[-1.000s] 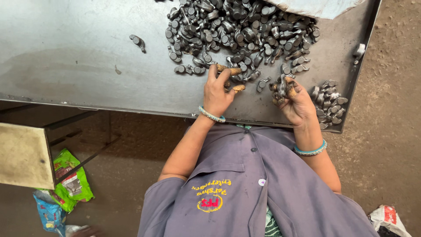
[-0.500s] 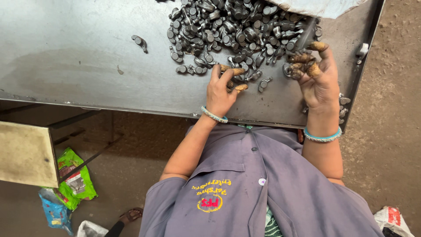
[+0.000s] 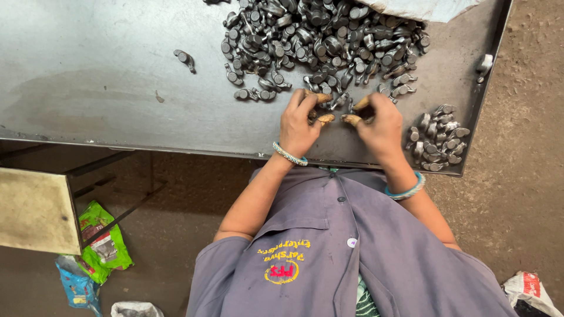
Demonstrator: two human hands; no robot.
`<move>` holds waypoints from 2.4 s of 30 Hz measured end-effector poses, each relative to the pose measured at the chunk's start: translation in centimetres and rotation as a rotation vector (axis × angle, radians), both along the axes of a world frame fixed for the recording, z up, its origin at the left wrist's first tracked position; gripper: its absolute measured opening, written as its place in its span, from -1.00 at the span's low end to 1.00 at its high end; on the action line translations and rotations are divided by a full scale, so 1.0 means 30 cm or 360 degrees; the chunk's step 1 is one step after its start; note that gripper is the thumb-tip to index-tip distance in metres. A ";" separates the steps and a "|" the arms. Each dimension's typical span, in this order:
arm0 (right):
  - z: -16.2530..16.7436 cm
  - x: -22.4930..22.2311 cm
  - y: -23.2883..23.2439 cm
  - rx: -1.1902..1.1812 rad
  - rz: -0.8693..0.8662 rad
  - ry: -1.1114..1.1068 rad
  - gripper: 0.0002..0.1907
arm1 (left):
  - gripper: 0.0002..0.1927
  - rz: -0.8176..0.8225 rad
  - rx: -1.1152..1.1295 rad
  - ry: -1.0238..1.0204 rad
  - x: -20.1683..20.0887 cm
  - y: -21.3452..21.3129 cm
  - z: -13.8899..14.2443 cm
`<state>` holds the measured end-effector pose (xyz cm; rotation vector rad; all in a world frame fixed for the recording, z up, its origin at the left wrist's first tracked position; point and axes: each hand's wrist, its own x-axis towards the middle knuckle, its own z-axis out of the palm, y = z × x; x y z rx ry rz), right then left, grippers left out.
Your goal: The person sorts small dark metal castings on a tilted metal sorting table, picking up items by hand, turning them over, and tossing them into separate piles on the table. They repeatedly grab handfuls from the upper pile and redistribute the pieces across the table surface.
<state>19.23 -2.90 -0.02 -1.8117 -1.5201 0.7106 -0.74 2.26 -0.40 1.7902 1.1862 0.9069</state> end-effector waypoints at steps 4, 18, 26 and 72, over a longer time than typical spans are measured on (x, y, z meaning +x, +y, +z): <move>-0.016 0.083 -0.013 -0.0189 -0.0078 0.1678 -0.60 | -0.62 -0.0022 0.0220 0.0139 0.020 -0.002 0.017; 0.019 0.182 -0.016 -0.0928 0.0288 0.1893 -0.69 | -0.74 0.0032 0.0374 0.0298 0.082 -0.017 -0.001; 0.124 0.220 0.095 0.0204 -0.0066 0.2234 -0.56 | -0.75 0.0237 -0.0758 -0.0710 0.062 -0.010 -0.032; 0.060 -0.031 0.091 0.0236 0.0390 -0.0470 -0.62 | -0.71 0.0359 -0.0137 0.0000 0.001 0.047 -0.040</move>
